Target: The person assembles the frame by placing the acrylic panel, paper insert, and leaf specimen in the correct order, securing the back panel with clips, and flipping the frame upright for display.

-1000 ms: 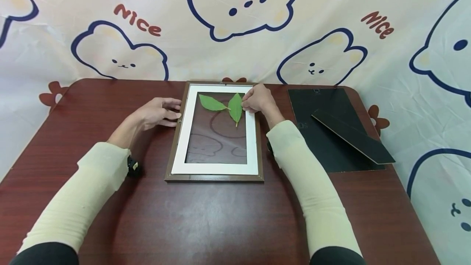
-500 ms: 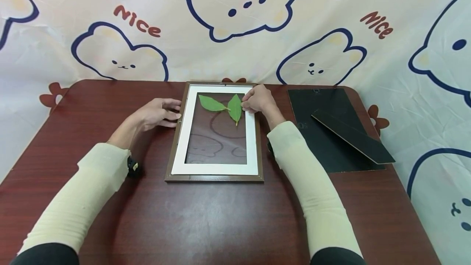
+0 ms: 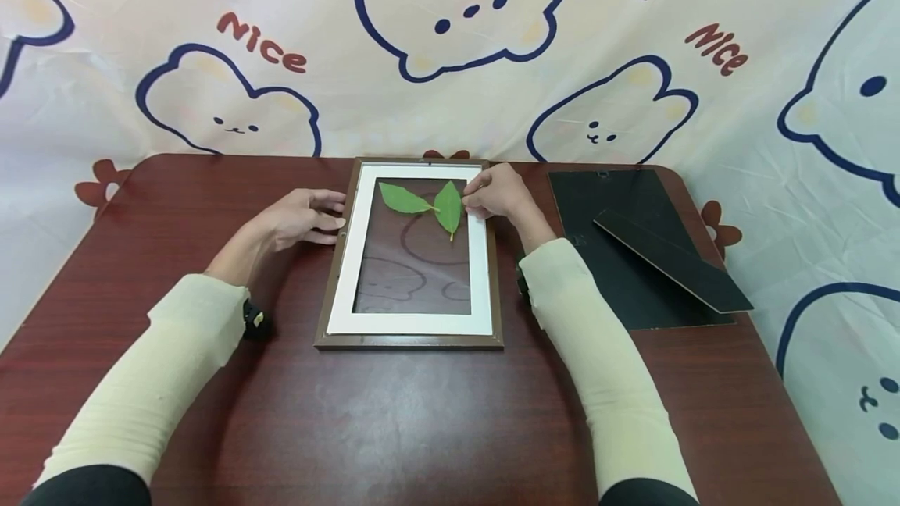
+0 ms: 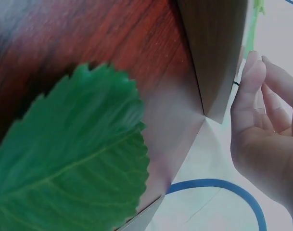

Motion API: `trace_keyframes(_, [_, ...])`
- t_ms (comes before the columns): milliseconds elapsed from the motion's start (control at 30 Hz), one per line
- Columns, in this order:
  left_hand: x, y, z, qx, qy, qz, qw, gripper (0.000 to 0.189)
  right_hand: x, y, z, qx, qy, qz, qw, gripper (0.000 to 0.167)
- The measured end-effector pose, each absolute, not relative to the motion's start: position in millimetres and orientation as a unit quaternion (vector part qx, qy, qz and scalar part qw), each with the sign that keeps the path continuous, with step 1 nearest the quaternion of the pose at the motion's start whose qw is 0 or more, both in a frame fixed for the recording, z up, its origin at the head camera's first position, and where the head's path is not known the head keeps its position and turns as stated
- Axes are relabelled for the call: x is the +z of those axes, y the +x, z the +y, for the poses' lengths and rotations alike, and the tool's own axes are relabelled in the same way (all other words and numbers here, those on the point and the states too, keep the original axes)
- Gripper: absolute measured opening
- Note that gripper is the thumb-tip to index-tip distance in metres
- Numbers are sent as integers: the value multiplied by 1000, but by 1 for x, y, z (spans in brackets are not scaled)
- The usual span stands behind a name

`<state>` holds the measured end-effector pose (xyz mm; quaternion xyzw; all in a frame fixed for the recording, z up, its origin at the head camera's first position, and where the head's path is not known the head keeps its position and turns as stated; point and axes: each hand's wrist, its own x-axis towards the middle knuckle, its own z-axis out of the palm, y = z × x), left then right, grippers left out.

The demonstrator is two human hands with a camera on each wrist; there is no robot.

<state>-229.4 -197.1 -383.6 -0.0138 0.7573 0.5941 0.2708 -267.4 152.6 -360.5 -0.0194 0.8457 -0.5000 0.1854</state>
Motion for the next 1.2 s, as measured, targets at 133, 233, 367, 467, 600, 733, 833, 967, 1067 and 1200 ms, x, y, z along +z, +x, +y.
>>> trace_keyframes(133, [-383, -229, -196, 594, -14, 757, 271, 64, -358, -264, 159, -511, -27, 840, 182, 21])
trace_keyframes(233, [-384, -229, -197, 593, -13, 758, 271, 64, -356, -263, 163, -525, -28, 830, 187, 24])
trace_keyframes(367, [-385, -230, -197, 593, -13, 758, 270, 64, -353, -262, 171, -531, -30, 825, 189, 29])
trace_keyframes(467, [-385, -230, -197, 594, -13, 758, 269, 64, -351, -260, 178, -528, -36, 827, 189, 33])
trace_keyframes(600, [-385, -230, -198, 595, -13, 756, 271, 64, -348, -255, 187, -522, -44, 832, 182, 34])
trace_keyframes(733, [-384, -230, -198, 594, -12, 756, 273, 64, -347, -250, 196, -515, -42, 839, 172, 31])
trace_keyframes(833, [-385, -230, -198, 593, -12, 758, 272, 64, -345, -247, 202, -512, -43, 841, 169, 31])
trace_keyframes(967, [-384, -230, -199, 591, -13, 760, 271, 63, -344, -243, 208, -506, -50, 844, 171, 34])
trace_keyframes(1067, [-384, -230, -198, 592, -13, 759, 271, 63, -344, -240, 212, -502, -54, 845, 175, 36])
trace_keyframes(1200, [-385, -230, -198, 592, -12, 758, 272, 63, -344, -235, 219, -499, -58, 846, 177, 38])
